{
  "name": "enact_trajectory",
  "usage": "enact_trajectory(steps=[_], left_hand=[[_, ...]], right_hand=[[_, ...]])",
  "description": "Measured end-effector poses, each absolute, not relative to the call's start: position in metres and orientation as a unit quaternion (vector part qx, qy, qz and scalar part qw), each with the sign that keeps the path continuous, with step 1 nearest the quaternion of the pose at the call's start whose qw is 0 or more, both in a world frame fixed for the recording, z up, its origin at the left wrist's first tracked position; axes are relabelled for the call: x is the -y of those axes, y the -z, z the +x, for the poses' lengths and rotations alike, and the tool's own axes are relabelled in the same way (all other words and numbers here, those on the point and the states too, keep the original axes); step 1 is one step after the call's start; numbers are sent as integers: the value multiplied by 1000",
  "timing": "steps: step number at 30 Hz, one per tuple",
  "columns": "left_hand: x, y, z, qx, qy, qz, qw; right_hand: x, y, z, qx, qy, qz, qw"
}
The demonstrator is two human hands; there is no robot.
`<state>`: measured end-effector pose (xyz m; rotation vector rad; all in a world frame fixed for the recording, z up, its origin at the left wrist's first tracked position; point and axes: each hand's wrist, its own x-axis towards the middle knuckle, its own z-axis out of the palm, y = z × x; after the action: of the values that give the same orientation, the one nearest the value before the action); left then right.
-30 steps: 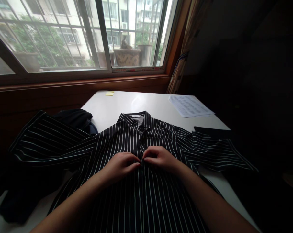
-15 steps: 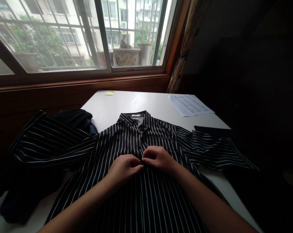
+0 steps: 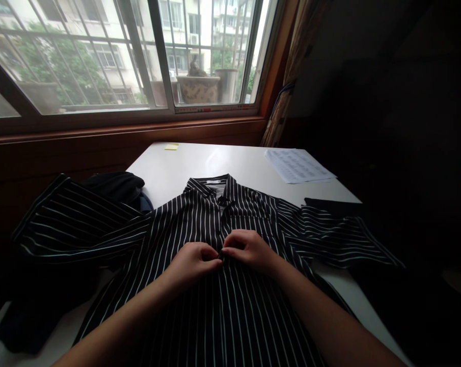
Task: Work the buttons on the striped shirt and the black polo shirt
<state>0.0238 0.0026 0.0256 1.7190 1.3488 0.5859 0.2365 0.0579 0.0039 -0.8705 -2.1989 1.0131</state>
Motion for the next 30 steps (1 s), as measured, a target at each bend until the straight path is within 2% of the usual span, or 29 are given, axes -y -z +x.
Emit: enact_trajectory(steps=[30], left_hand=[[-6,-30,17,-512,-211,699,453]], right_hand=[[-58,-2,237,818,-368,-337,285]])
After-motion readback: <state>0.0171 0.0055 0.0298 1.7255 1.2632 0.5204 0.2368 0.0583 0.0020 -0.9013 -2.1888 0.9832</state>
